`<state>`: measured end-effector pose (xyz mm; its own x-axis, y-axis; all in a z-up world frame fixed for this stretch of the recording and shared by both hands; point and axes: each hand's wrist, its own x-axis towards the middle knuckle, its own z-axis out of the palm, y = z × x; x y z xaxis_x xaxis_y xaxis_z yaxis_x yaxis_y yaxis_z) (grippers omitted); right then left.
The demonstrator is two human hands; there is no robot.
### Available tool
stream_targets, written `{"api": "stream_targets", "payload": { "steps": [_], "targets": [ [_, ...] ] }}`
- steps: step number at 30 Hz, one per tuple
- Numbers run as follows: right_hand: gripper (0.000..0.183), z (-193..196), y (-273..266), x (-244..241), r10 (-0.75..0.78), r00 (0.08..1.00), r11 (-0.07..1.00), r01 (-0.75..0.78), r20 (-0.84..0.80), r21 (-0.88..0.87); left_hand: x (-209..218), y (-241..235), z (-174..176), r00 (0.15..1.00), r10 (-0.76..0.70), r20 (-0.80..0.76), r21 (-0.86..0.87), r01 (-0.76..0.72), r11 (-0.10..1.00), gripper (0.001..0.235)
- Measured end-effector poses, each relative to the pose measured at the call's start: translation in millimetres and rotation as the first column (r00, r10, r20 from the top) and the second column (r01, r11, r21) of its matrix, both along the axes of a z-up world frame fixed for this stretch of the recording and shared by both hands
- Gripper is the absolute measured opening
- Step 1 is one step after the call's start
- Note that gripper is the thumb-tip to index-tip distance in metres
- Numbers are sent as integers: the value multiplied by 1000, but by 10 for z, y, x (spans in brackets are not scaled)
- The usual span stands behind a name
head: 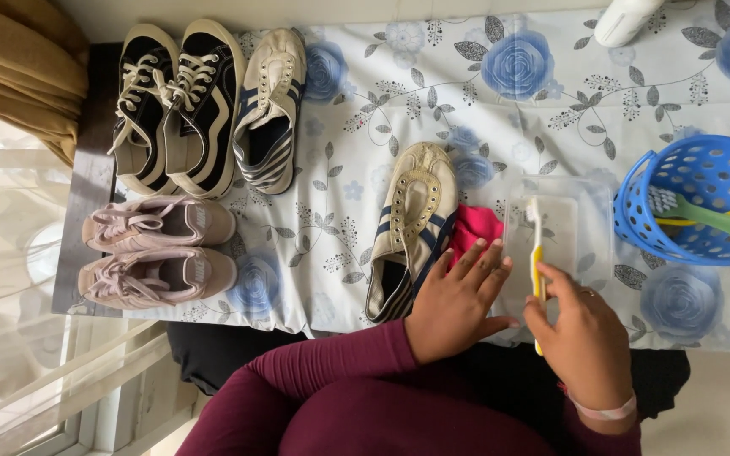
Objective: The person scrubs a white and blue sneaker with a toothbrush and wipes it with a pink cloth. The person alternates between scrubbing different parts of the shoe and wiping the surface, handling the shoe and tools directly.
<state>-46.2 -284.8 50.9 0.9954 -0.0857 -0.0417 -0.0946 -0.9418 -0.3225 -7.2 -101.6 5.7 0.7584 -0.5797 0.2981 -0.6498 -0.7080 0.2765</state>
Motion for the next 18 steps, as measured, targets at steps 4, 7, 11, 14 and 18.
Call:
{"api": "stream_targets", "payload": {
  "steps": [4, 7, 11, 14, 18],
  "targets": [
    [48, 94, 87, -43, 39, 998, 998, -36, -46, 47, -23, -5, 20, 1000, -2, 12, -12, 2, 1000, 75],
    [48, 114, 75, -24, -4, 999, 1000, 5, 40, -1, -29, -20, 7, 1000, 18, 23, -2, -18, 1000, 84],
    [49, 164, 135, 30, 4, 998, 994, 2, -57, 111, -19, -4, 27, 1000, 14, 17, -1, -14, 1000, 78],
    [52, 153, 128, 23, 11, 994, 992, 2, -106, 126, -39, -14, 19, 1000, 15, 18, -4, -15, 1000, 77],
    [50, 134, 90, 49, -19, 999, 995, 22, -30, 102, -17, -11, 23, 1000, 8, -1, 38, -7, 999, 85]
  ]
}}
